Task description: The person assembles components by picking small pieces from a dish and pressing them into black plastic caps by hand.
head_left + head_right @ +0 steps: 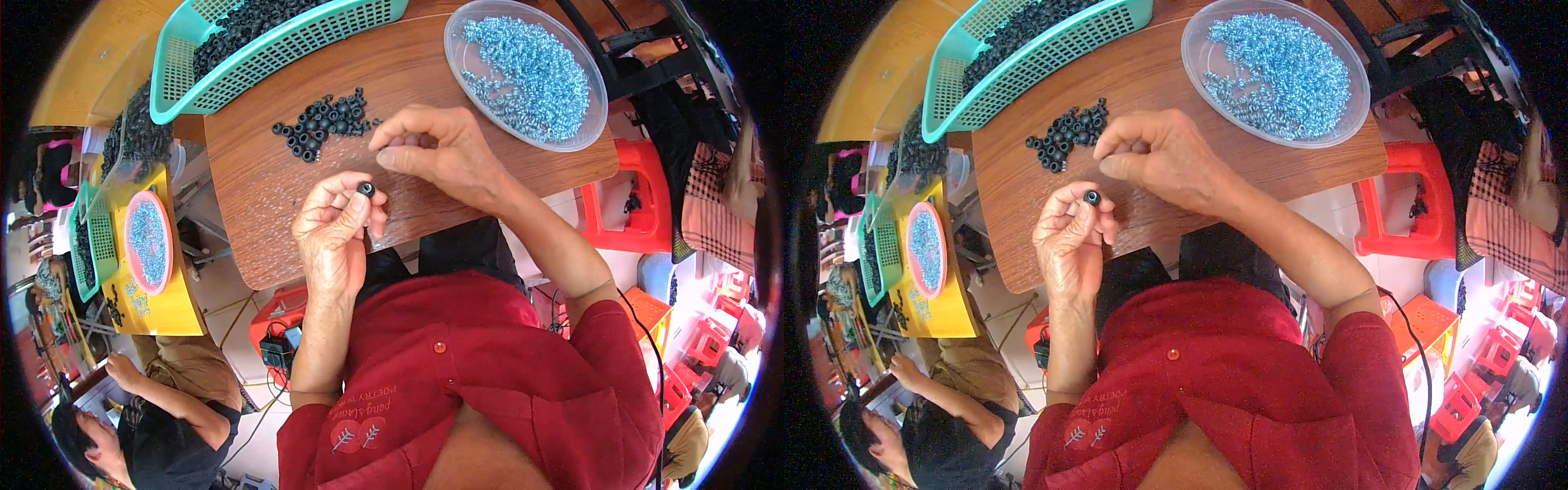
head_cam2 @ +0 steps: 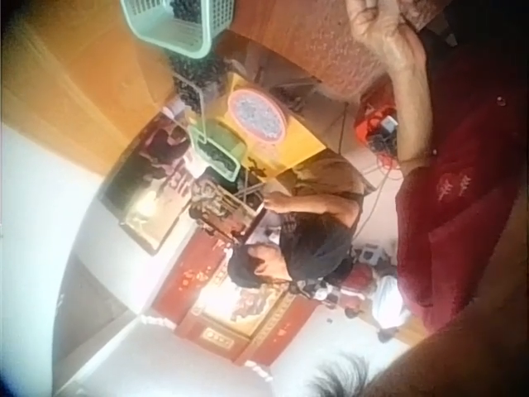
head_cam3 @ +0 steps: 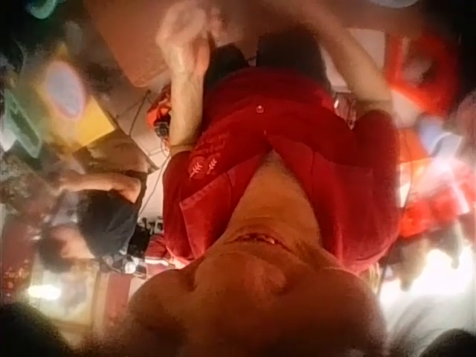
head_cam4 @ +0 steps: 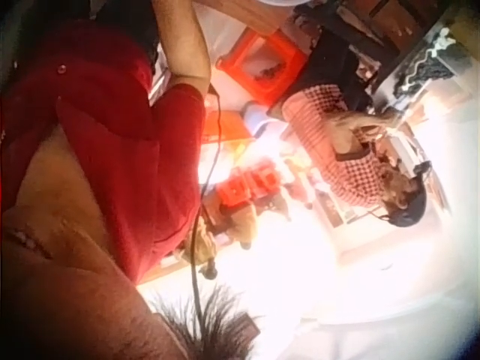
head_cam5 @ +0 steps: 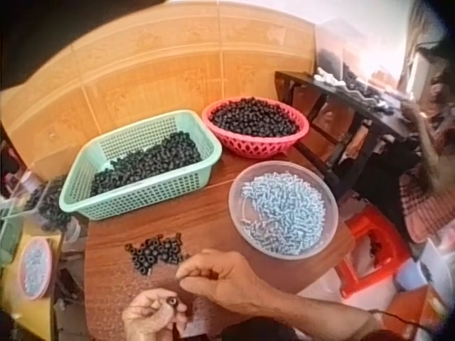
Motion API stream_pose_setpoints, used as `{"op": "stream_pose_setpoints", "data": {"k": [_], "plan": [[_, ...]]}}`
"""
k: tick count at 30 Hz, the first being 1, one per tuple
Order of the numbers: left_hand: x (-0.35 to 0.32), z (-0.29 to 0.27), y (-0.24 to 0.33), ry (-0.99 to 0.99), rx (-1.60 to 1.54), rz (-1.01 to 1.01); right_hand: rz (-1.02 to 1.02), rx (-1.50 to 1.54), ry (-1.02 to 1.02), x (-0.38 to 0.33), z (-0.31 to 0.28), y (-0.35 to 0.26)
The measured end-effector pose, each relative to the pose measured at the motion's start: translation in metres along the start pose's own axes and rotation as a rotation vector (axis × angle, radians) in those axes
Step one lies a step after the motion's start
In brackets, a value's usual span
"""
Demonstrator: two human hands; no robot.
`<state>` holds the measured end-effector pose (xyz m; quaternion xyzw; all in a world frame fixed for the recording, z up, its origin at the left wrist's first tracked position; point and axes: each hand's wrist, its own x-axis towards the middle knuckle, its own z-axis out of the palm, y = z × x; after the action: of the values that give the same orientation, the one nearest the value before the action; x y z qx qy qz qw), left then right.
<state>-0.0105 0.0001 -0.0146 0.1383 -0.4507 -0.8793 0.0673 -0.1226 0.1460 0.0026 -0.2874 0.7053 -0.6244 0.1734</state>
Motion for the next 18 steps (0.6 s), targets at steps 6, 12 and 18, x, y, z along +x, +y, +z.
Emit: {"op": "stream_pose_setpoints", "data": {"k": [6,12,18], "plan": [[-0.003,0.011,-0.004,0.014,0.003,0.036,0.075,0.443,-0.039,-0.019,0.011,-0.004],[-0.005,0.017,-0.003,0.029,0.057,0.085,-0.019,0.403,-0.017,-0.028,0.013,-0.002],[-0.003,0.016,-0.004,0.023,0.077,0.104,-0.077,0.190,0.067,-0.035,0.016,-0.005]]}}
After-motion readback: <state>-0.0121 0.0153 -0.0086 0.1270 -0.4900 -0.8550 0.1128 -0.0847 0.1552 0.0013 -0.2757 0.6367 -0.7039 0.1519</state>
